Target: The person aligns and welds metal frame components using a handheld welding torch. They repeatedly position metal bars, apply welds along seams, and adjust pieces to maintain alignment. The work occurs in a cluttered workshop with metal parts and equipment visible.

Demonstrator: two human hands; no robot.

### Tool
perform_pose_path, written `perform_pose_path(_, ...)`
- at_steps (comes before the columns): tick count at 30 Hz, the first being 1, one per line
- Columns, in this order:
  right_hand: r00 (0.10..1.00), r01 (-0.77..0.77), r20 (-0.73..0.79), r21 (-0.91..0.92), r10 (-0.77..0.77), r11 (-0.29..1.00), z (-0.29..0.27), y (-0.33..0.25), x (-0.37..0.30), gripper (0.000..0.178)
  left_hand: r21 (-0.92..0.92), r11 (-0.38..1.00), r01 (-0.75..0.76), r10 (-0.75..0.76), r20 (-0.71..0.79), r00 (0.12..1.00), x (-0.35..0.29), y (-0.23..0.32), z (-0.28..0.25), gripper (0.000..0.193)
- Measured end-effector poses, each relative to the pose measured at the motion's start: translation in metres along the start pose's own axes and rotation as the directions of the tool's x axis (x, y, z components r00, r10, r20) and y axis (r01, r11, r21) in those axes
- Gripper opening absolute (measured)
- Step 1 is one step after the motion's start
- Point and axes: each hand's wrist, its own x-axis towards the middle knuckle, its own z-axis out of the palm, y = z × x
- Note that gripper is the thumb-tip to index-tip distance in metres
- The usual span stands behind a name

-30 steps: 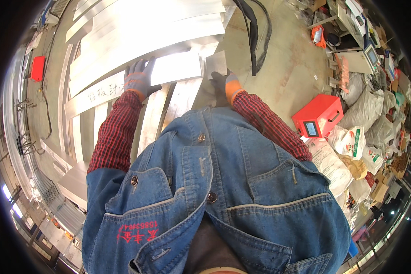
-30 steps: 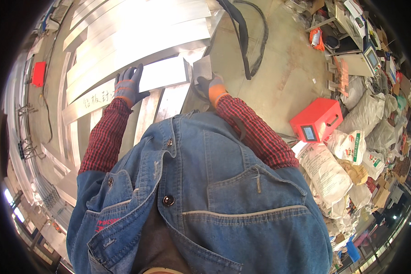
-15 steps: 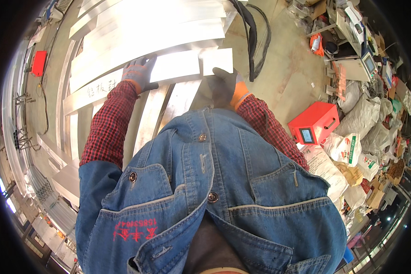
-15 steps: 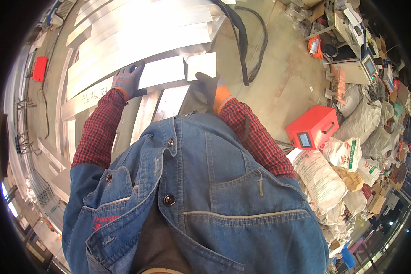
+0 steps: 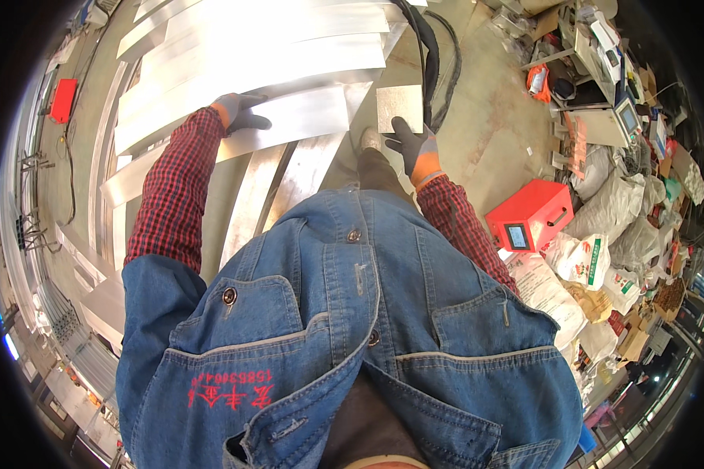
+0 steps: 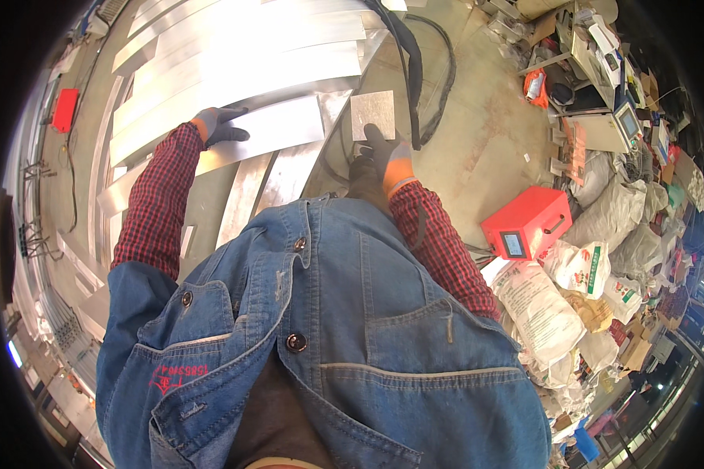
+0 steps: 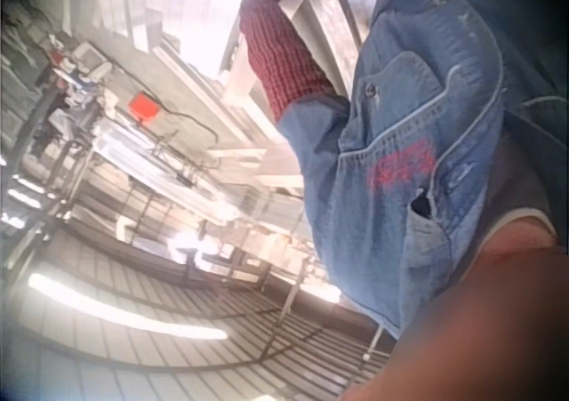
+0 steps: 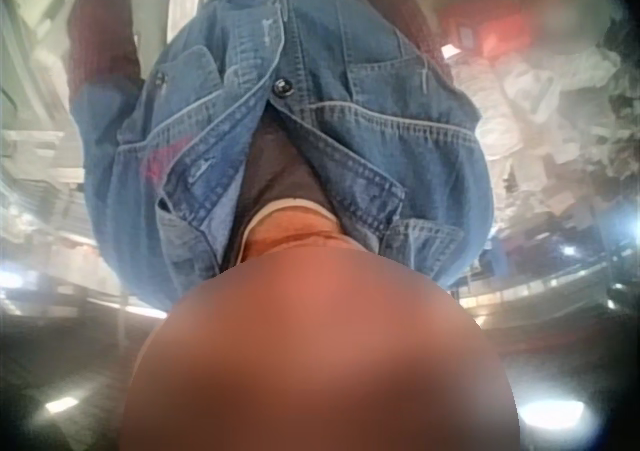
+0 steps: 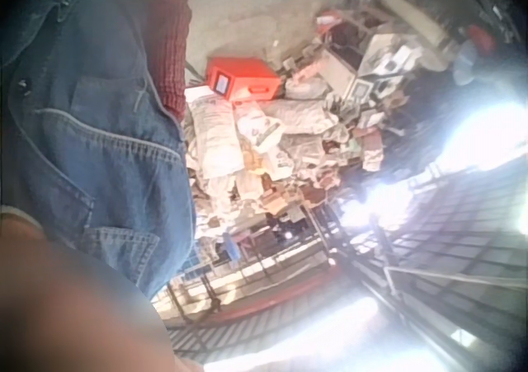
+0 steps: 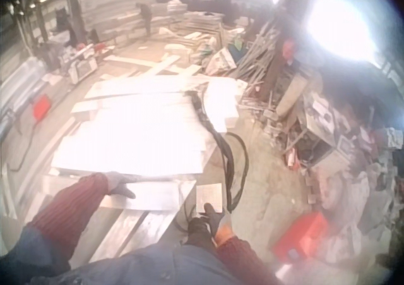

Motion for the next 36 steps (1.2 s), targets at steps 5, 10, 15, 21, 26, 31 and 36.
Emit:
perform_pose_path(5,0.996,0.078,0.056,-0.170,-0.069,0.982,0.008,0.004,0.014,0.051,0.004,0.995,-0.096,0.096,-0.138,0.986,0.016,-0.014,0.018,0.081)
perform_pose_path(10,0.994,0.088,0.090,-0.229,-0.069,0.969,0.026,0.000,0.032,0.057,-0.196,0.979,-0.060,0.022,-0.190,0.982,0.003,-0.014,0.015,0.082)
perform_pose_path(15,0.994,0.100,0.058,-0.165,-0.091,0.981,0.040,0.005,0.039,0.057,0.036,0.999,0.021,-0.010,-0.275,0.961,-0.024,0.026,0.023,0.084)
perform_pose_path(21,0.987,0.147,0.082,-0.104,-0.139,0.984,0.032,0.022,0.043,0.053,0.478,0.875,-0.076,0.277,-0.365,0.889,-0.076,0.060,0.076,0.127)
perform_pose_path(26,0.982,0.168,0.132,-0.299,-0.133,0.940,0.031,0.029,0.037,0.051,0.418,0.908,-0.026,0.229,-0.445,0.866,-0.073,0.064,0.086,0.121)
perform_pose_path(31,0.927,0.311,0.335,-0.432,-0.170,0.847,0.017,0.036,0.008,0.063,0.428,0.904,0.000,0.204,-0.430,0.879,-0.070,0.064,0.085,0.118)
perform_pose_path(36,0.799,0.585,0.517,-0.544,-0.308,0.602,0.000,0.038,-0.035,0.045,0.428,0.904,0.002,0.197,-0.420,0.886,-0.071,0.066,0.086,0.116)
